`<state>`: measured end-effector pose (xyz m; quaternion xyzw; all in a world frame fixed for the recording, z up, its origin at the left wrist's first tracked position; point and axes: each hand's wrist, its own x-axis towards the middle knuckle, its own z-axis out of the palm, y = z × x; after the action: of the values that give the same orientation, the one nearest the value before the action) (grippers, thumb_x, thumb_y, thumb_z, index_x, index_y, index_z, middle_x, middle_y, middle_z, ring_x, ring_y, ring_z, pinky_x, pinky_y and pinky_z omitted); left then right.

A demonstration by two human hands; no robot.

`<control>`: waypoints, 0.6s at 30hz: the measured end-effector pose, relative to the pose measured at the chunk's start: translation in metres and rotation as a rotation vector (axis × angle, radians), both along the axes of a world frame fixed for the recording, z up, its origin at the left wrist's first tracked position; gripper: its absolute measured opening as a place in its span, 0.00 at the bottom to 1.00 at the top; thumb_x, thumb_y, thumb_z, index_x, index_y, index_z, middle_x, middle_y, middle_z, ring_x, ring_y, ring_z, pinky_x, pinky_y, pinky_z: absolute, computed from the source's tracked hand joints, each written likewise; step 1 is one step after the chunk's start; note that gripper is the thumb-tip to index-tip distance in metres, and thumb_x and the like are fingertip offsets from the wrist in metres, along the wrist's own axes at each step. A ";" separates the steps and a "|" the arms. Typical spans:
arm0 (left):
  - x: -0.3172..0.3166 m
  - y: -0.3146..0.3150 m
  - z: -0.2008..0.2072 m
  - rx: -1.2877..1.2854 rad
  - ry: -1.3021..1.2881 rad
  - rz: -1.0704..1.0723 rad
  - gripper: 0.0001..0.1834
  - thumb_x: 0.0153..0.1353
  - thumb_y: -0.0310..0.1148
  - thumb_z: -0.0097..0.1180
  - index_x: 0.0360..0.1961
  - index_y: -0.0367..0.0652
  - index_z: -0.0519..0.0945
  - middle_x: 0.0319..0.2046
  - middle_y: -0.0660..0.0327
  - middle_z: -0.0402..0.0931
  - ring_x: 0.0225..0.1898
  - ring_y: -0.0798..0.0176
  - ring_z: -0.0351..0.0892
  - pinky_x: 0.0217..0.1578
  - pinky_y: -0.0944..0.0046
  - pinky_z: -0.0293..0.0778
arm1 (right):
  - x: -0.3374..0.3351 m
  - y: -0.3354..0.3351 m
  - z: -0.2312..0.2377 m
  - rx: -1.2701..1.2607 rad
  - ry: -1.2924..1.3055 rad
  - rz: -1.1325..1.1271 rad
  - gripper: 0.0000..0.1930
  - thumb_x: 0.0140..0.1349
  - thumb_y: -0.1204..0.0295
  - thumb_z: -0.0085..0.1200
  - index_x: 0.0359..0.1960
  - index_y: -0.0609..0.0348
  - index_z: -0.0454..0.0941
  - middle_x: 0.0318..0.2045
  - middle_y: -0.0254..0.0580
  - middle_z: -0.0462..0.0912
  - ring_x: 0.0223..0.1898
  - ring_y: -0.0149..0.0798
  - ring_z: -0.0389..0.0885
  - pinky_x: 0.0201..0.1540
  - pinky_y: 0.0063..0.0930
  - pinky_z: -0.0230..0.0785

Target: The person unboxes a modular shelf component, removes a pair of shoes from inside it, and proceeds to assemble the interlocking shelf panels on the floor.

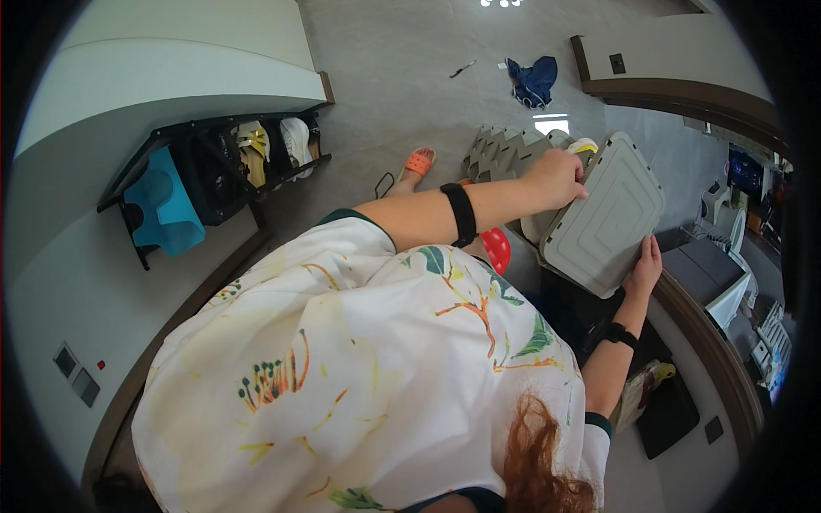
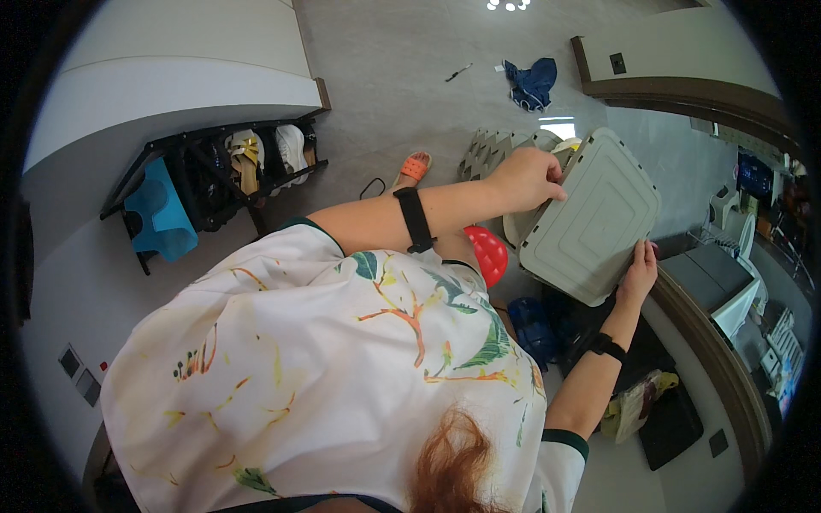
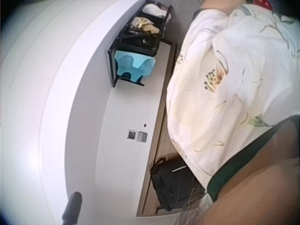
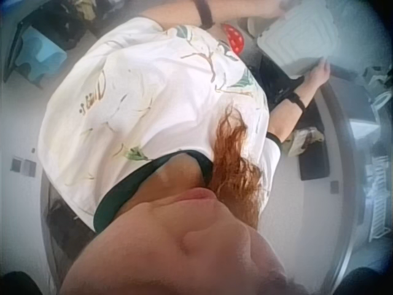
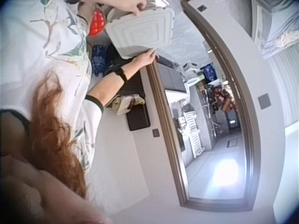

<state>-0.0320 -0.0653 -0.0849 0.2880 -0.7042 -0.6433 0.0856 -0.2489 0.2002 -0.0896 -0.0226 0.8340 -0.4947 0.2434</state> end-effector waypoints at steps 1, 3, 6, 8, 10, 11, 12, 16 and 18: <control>-0.001 -0.001 0.001 0.026 -0.005 -0.001 0.13 0.40 0.34 0.65 0.23 0.37 0.78 0.25 0.51 0.77 0.29 0.53 0.76 0.33 0.59 0.70 | -0.001 0.000 0.000 0.000 0.001 0.001 0.22 0.60 0.67 0.50 0.52 0.71 0.67 0.47 0.42 0.73 0.48 0.32 0.70 0.51 0.22 0.60; -0.004 -0.001 0.000 0.014 -0.005 0.018 0.13 0.40 0.34 0.65 0.23 0.37 0.78 0.24 0.52 0.76 0.28 0.53 0.76 0.32 0.59 0.70 | -0.003 0.002 -0.001 -0.006 0.018 -0.008 0.22 0.60 0.66 0.50 0.52 0.71 0.67 0.47 0.42 0.74 0.48 0.32 0.70 0.51 0.22 0.60; -0.006 -0.002 -0.001 0.007 -0.014 0.043 0.13 0.39 0.34 0.65 0.22 0.37 0.77 0.23 0.52 0.76 0.27 0.53 0.76 0.30 0.59 0.70 | -0.002 -0.006 0.000 0.050 0.075 -0.002 0.22 0.60 0.66 0.50 0.52 0.71 0.67 0.48 0.43 0.73 0.48 0.32 0.70 0.52 0.23 0.60; -0.006 -0.003 -0.001 0.013 -0.023 0.045 0.13 0.39 0.33 0.66 0.22 0.37 0.77 0.23 0.52 0.76 0.27 0.53 0.76 0.30 0.59 0.70 | 0.000 -0.011 0.003 0.026 0.062 -0.012 0.22 0.60 0.67 0.50 0.52 0.71 0.66 0.48 0.43 0.73 0.49 0.33 0.70 0.52 0.23 0.60; -0.005 -0.004 0.000 0.053 -0.031 0.030 0.13 0.39 0.34 0.66 0.23 0.37 0.77 0.24 0.53 0.76 0.28 0.54 0.76 0.30 0.59 0.70 | 0.001 -0.016 0.004 0.001 0.053 -0.022 0.23 0.60 0.67 0.51 0.52 0.71 0.66 0.48 0.44 0.73 0.49 0.33 0.70 0.52 0.23 0.60; -0.005 -0.003 -0.001 0.052 -0.027 0.028 0.13 0.39 0.34 0.66 0.23 0.37 0.77 0.24 0.53 0.76 0.28 0.54 0.76 0.30 0.59 0.70 | 0.000 -0.018 0.004 0.007 0.069 -0.021 0.23 0.60 0.67 0.51 0.52 0.71 0.66 0.48 0.44 0.73 0.49 0.33 0.70 0.52 0.23 0.60; -0.004 -0.002 -0.004 0.025 -0.023 0.049 0.13 0.40 0.34 0.66 0.23 0.37 0.77 0.25 0.53 0.76 0.29 0.55 0.76 0.31 0.59 0.70 | -0.001 -0.021 0.003 0.013 0.084 -0.019 0.23 0.60 0.68 0.51 0.52 0.71 0.66 0.49 0.45 0.73 0.49 0.33 0.70 0.52 0.23 0.61; -0.004 0.000 -0.003 0.062 -0.042 0.066 0.15 0.38 0.34 0.67 0.25 0.39 0.76 0.27 0.52 0.76 0.33 0.51 0.75 0.34 0.57 0.70 | -0.004 -0.025 0.004 -0.009 0.076 -0.018 0.22 0.60 0.68 0.51 0.52 0.72 0.66 0.48 0.45 0.73 0.48 0.34 0.71 0.51 0.23 0.62; -0.002 0.000 0.000 0.076 -0.034 0.065 0.15 0.38 0.34 0.67 0.25 0.39 0.76 0.27 0.52 0.76 0.33 0.51 0.75 0.34 0.57 0.70 | -0.005 -0.024 0.004 -0.012 0.089 -0.018 0.22 0.60 0.68 0.50 0.52 0.71 0.65 0.47 0.45 0.74 0.47 0.33 0.71 0.50 0.23 0.62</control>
<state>-0.0342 -0.0657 -0.0852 0.3248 -0.6709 -0.6614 0.0834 -0.2538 0.1757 -0.0858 -0.0387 0.8413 -0.5002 0.2015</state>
